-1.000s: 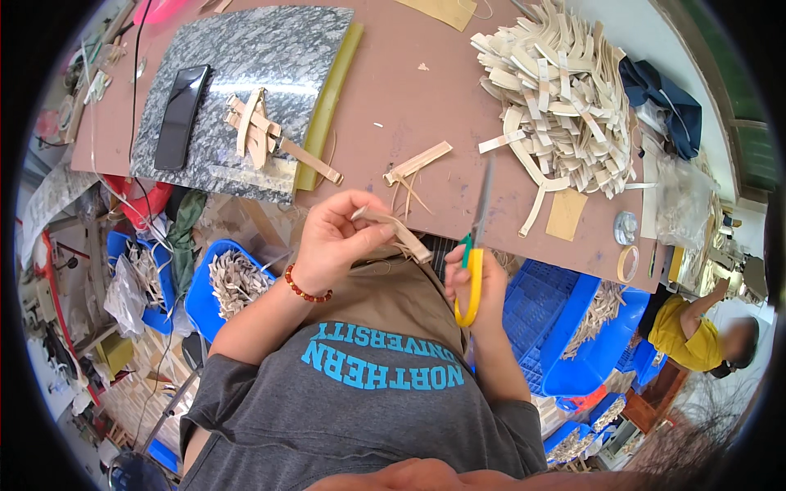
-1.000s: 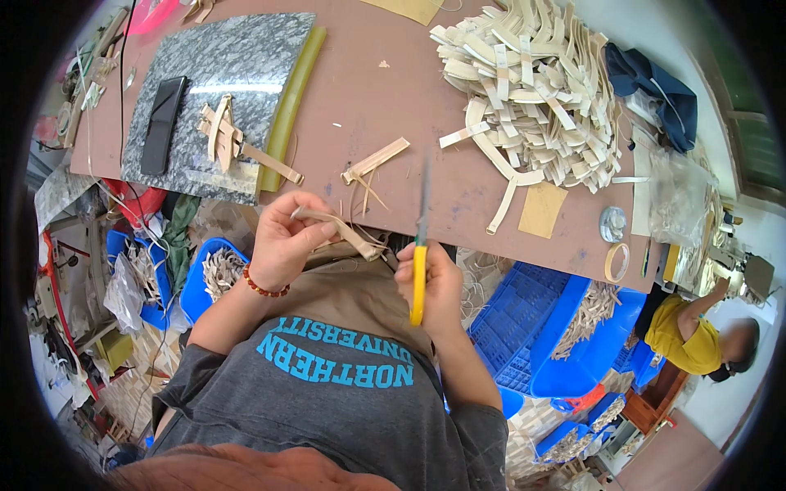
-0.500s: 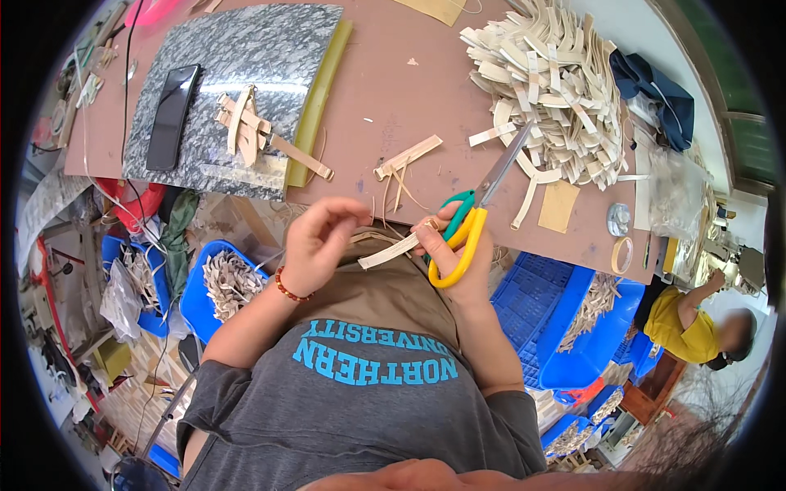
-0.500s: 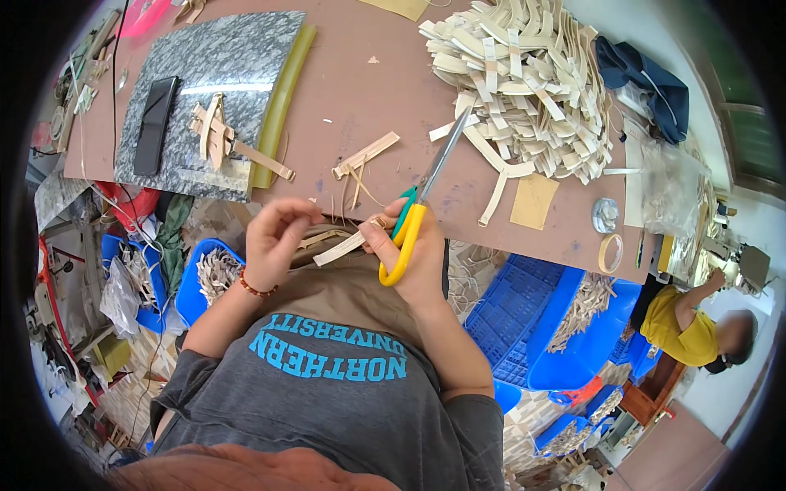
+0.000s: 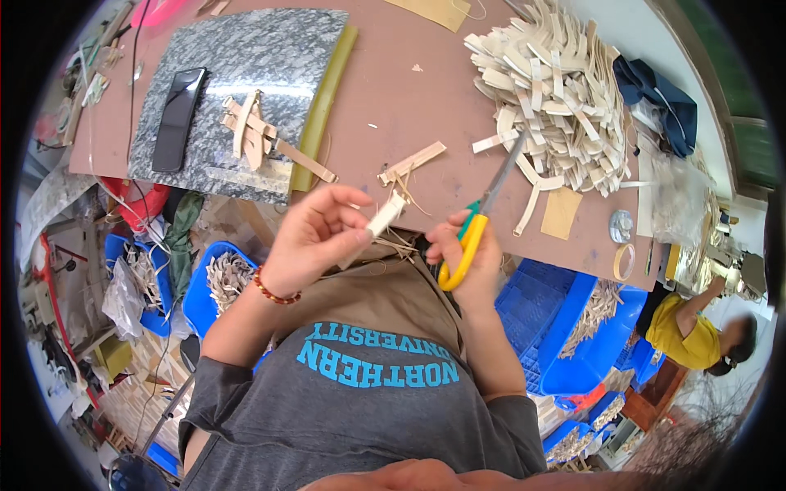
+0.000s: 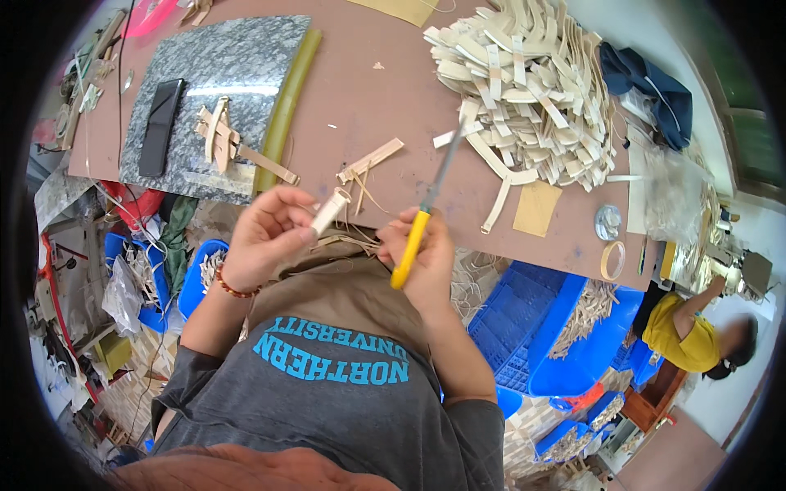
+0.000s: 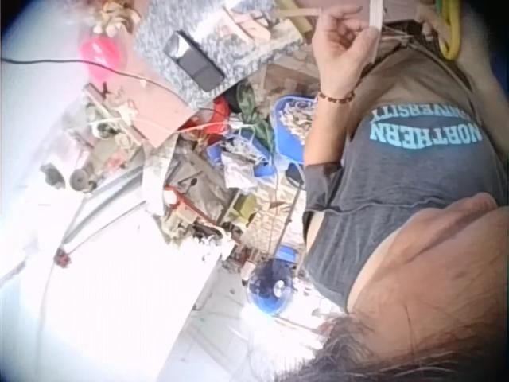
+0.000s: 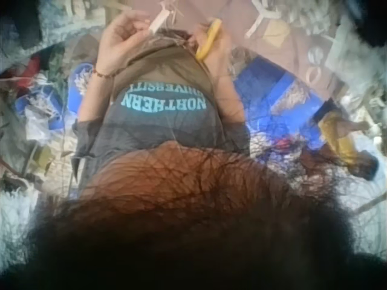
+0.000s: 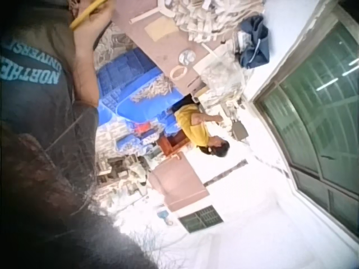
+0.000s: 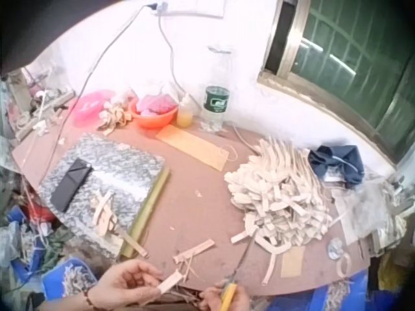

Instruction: The person uses yellow-handled scissors to cut small, rectangular pieces of light-colored material. They pick up individual pieces from a pile on the table, trim them, and place the cut pieces back onto the table. The task is repetitive and involves handling the material one piece at a time.

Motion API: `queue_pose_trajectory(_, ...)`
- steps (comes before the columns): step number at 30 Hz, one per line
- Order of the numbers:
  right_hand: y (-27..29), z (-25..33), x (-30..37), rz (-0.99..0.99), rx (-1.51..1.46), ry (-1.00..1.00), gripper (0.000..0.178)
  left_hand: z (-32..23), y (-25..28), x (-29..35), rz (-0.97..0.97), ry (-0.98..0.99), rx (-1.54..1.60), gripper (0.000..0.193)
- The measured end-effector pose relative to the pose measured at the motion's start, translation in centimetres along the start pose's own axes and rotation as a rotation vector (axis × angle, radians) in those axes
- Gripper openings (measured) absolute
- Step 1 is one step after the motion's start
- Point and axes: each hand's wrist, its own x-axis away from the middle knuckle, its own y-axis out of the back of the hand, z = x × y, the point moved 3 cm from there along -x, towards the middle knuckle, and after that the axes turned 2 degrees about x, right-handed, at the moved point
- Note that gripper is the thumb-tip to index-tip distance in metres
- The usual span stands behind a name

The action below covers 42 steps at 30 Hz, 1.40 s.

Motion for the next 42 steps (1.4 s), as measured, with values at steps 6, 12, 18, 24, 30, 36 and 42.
queue_pose_trajectory(6,0.9,-1.1,0.3,0.087,-0.117,-0.02,0.022,-1.1,0.6,-1.0,-0.046,0.021,0.238,0.032)
queue_pose_trajectory(12,0.1,-1.9,2.3,0.423,-0.192,-0.036,0.057,0.7,-0.1,-1.3,-0.098,0.087,0.318,0.032)
queue_pose_trajectory(18,-1.0,-2.7,3.5,0.651,0.012,-0.041,0.06,1.6,-0.4,-1.6,-0.082,0.016,0.431,0.021)
queue_pose_trajectory(24,-0.9,-3.2,3.8,0.699,0.222,-0.091,0.053,1.9,-0.6,-1.4,-0.075,-0.012,0.497,0.02)
queue_pose_trajectory(30,-0.8,-3.5,4.1,0.677,0.131,-0.134,0.037,1.7,-1.1,-1.1,-0.108,-0.063,0.49,0.021)
queue_pose_trajectory(36,-0.9,-3.1,4.2,0.688,0.138,-0.189,0.041,1.3,-1.5,-0.8,-0.103,-0.089,0.441,0.026)
queue_pose_trajectory(42,-0.9,-3.3,4.3,0.673,0.122,-0.19,0.041,1.3,-1.5,-0.7,-0.102,-0.071,0.436,0.028)
